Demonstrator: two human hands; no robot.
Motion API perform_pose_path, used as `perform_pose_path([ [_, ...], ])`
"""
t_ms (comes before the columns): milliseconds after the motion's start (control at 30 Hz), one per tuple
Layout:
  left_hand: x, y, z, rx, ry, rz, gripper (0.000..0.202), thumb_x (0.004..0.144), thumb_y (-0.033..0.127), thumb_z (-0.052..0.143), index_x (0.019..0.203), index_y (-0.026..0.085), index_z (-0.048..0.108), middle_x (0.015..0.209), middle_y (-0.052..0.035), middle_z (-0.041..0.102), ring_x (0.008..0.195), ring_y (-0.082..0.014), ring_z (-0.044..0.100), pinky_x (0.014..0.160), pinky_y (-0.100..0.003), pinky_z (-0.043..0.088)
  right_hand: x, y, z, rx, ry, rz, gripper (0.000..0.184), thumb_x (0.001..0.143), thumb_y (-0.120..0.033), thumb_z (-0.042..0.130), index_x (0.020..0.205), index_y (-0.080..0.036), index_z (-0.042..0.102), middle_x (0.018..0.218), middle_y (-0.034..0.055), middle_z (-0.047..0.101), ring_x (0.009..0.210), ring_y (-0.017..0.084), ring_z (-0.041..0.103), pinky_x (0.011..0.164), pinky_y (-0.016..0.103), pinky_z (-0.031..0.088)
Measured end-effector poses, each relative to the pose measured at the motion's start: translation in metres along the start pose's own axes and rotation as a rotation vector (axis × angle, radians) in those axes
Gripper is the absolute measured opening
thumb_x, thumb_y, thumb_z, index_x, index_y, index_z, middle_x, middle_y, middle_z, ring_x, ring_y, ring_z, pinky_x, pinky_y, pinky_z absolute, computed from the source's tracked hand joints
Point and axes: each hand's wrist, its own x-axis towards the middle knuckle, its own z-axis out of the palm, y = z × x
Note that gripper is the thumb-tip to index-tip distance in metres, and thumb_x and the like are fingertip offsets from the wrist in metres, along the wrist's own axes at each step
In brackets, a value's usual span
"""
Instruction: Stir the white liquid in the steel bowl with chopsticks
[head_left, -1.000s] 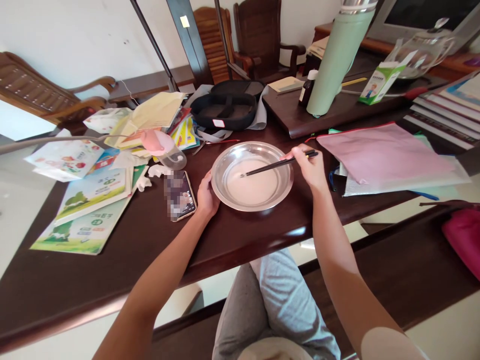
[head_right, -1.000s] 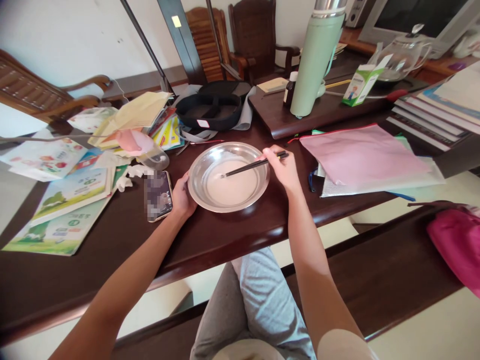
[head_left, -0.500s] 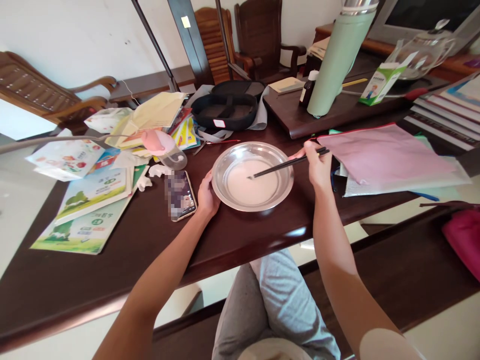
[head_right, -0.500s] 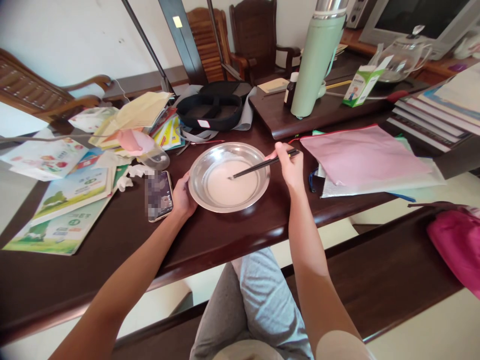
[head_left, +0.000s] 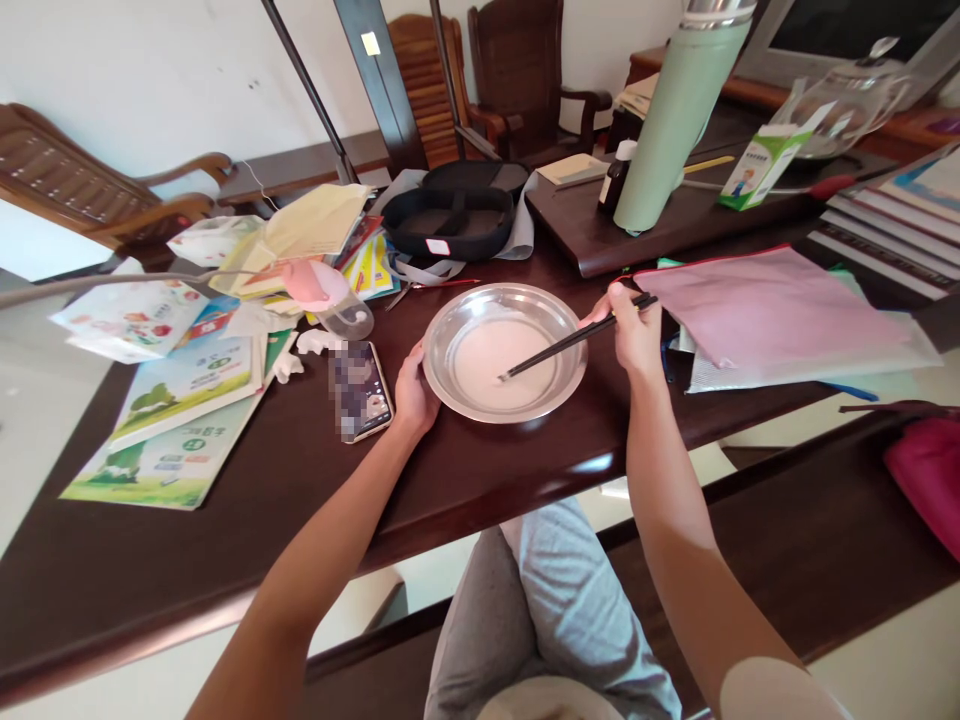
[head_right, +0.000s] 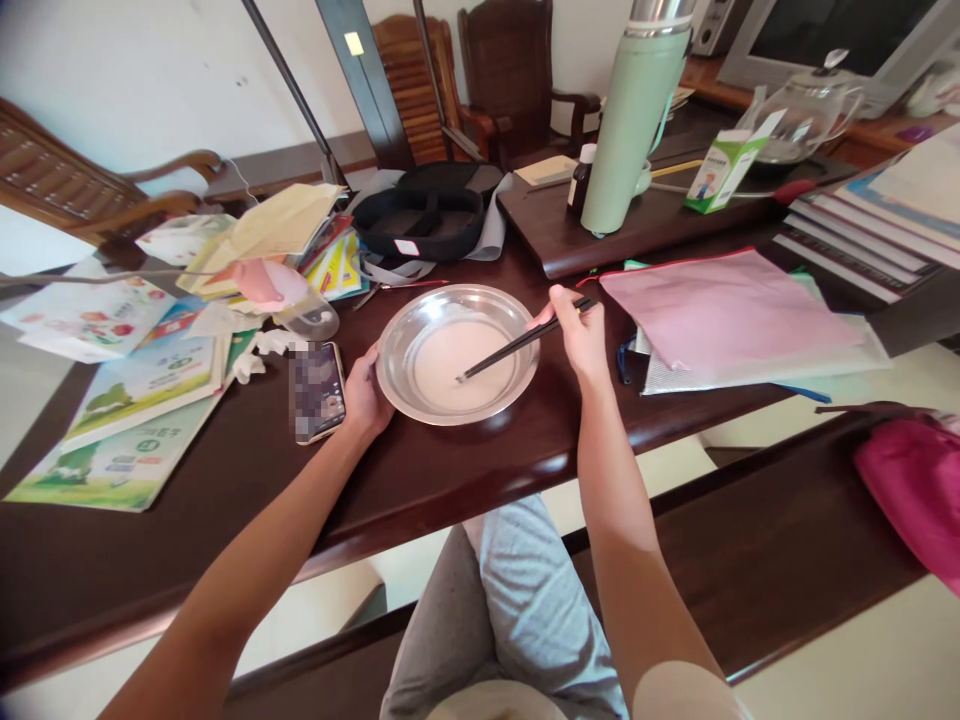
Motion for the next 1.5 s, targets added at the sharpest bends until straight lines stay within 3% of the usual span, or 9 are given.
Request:
perform_pose_path([
  [167,0.0005,-0.0005,-0.0015,-0.007,0.004,-0.01,0.035,0.084,0.047,0.081,0.11,0.025,0.085,0.119,-0.0078,0.091,0.138,-0.0391,0.078,0.12,-0.051,0.062,-0.0021,-0.0022,0.0047,-0.048,-0.151,-0.008,0.07,0.085,-0.097,0.083,0.07,-0.03,0.073,0.065,0.0016,0.077,0.078,0.029,0.086,0.081,0.046,0.073],
  [367,-0.0005,0.0006,0.0012,0.005,-0.001,-0.002,0.039,0.083,0.049,0.082,0.113,0.026,0.085,0.118,-0.0077,0.09,0.139,-0.0395,0.077,0.12,-0.051,0.061,0.0001,0.0007,-0.0014,-0.002,0.046,-0.035,0.073,0.091,-0.098,0.075,0.064,-0.031,0.064,0.057,-0.0001,0.069,0.074,0.029,0.085,0.08,0.046,0.073],
  [533,0.0001,-0.0001,-0.0006,0.003,0.0,0.0,0.035,0.082,0.049,0.082,0.108,0.025,0.085,0.118,-0.0083,0.09,0.139,-0.0395,0.077,0.12,-0.051,0.061,-0.0031,-0.0068,0.0057,-0.039,-0.168,0.017,0.072,0.082,-0.1,0.082,0.068,-0.03,0.072,0.061,0.0012,0.074,0.073,0.028,0.083,0.078,0.045,0.071],
  [733,-0.0002,0.0003,-0.0003,0.002,-0.004,-0.005,0.035,0.08,0.049,0.083,0.105,0.025,0.083,0.116,-0.0082,0.09,0.141,-0.04,0.076,0.121,-0.051,0.061,0.0008,-0.0035,0.0011,-0.018,0.039,-0.017,0.076,0.085,-0.102,0.077,0.062,-0.031,0.064,0.056,-0.0006,0.068,0.07,0.028,0.082,0.08,0.046,0.071],
  [933,-0.0006,0.0011,-0.0009,0.006,-0.008,-0.014,0.041,0.086,0.05,0.082,0.119,0.025,0.086,0.123,-0.0082,0.09,0.14,-0.0396,0.077,0.12,-0.051,0.062,-0.0023,-0.0041,0.0046,-0.042,-0.155,0.026,0.072,0.081,-0.1,0.083,0.067,-0.03,0.07,0.06,0.0002,0.072,0.072,0.028,0.082,0.077,0.044,0.07],
  [1067,0.0001,0.0003,-0.0015,0.002,-0.011,-0.017,0.04,0.088,0.049,0.082,0.12,0.025,0.086,0.123,-0.008,0.091,0.139,-0.0393,0.078,0.12,-0.051,0.062,-0.0004,-0.0009,0.0022,-0.035,-0.035,-0.014,0.069,0.089,-0.095,0.08,0.07,-0.03,0.068,0.062,0.0002,0.072,0.074,0.028,0.084,0.082,0.045,0.071],
  [1167,0.0004,0.0,-0.0018,-0.004,-0.006,-0.017,0.039,0.089,0.048,0.081,0.12,0.025,0.087,0.122,-0.0075,0.091,0.137,-0.0383,0.079,0.119,-0.05,0.063,-0.0004,0.0005,0.0001,-0.008,0.03,-0.025,0.069,0.095,-0.093,0.076,0.068,-0.03,0.064,0.059,0.0001,0.07,0.072,0.027,0.084,0.077,0.043,0.071],
  [1333,0.0001,0.0006,-0.0018,-0.014,0.007,-0.025,0.036,0.088,0.046,0.082,0.116,0.025,0.088,0.12,-0.0068,0.091,0.135,-0.0379,0.08,0.119,-0.049,0.063,-0.0033,-0.0047,0.0045,-0.028,-0.177,-0.002,0.068,0.086,-0.095,0.083,0.069,-0.03,0.074,0.063,0.0015,0.076,0.072,0.028,0.085,0.077,0.044,0.072],
  [1500,0.0,0.0008,-0.0012,-0.011,0.0,-0.026,0.034,0.086,0.046,0.081,0.113,0.025,0.086,0.124,-0.0087,0.091,0.144,-0.0403,0.076,0.123,-0.053,0.062,-0.0002,-0.0004,0.001,-0.022,-0.008,-0.044,0.071,0.09,-0.096,0.078,0.064,-0.031,0.069,0.061,0.0009,0.075,0.076,0.029,0.086,0.083,0.047,0.073],
])
